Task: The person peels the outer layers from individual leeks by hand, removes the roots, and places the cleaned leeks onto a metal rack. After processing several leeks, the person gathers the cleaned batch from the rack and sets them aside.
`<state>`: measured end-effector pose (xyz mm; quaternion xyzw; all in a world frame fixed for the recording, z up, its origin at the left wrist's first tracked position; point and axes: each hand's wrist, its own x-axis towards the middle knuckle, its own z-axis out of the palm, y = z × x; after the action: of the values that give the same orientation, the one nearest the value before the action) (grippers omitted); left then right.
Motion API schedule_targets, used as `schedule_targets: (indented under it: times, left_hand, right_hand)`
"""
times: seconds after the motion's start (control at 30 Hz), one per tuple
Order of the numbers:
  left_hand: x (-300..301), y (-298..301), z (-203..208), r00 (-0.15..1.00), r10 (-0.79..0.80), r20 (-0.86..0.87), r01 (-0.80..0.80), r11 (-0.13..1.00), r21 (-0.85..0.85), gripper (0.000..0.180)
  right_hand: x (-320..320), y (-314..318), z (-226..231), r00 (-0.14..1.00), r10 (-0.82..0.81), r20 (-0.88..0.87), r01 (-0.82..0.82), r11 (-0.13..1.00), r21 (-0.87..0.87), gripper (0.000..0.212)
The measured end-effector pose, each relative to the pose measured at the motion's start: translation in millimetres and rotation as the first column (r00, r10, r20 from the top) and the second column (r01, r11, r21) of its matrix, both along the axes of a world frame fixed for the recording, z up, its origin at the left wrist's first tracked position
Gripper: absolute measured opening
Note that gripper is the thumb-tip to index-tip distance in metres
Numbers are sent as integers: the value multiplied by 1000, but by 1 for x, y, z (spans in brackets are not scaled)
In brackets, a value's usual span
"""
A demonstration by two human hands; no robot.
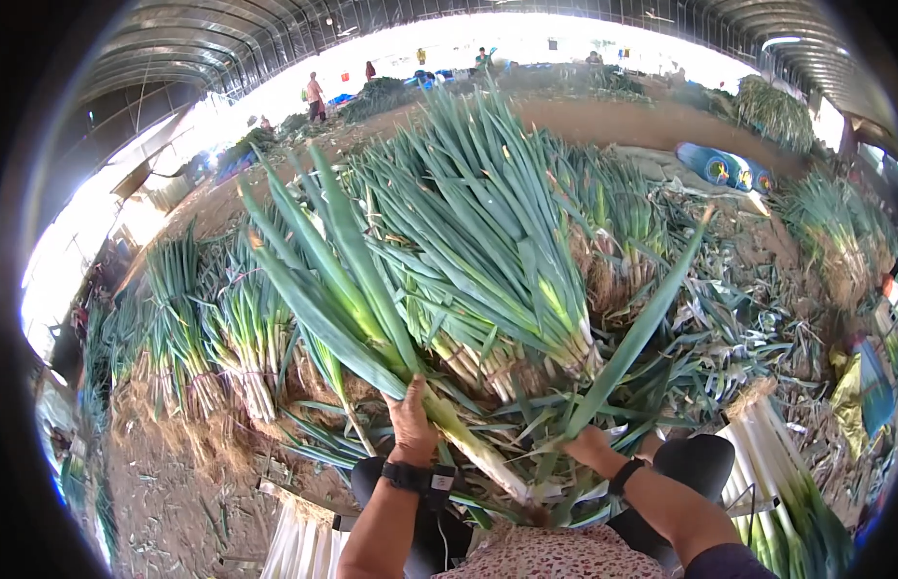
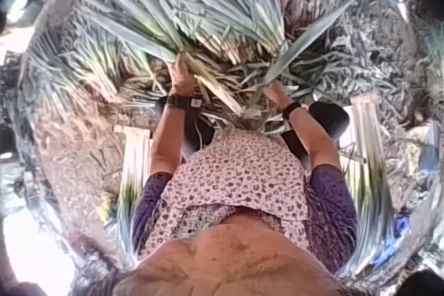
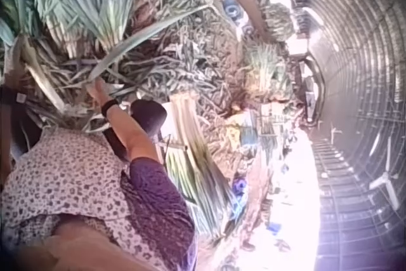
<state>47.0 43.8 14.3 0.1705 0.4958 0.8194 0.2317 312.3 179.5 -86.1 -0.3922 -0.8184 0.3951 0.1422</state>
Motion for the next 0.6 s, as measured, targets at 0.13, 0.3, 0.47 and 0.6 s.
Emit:
schedule_targets:
  times: [0.13, 0.3, 0.47, 0.6]
  left_hand:
    - [-9, -13, -8, 369, -95, -925, -309, 926, -218, 58]
    - [32, 9, 27, 966, -244, 89, 220, 951, 217, 70]
    - [20, 15, 33, 784, -520, 338, 382, 834, 398, 60]
    - [16, 20, 34, 823, -510, 250, 476, 860, 184, 52]
  right_hand:
    - [-34, -18, 70, 978, 77, 194, -15, 953, -304, 45]
    - [-99, -50, 104, 932, 91, -351, -150, 978, -146, 60]
    - [-100, -71, 101, 831, 102, -547, -179, 980, -88, 49]
    - [-101, -66, 114, 787, 61, -613, -224, 956, -191, 45]
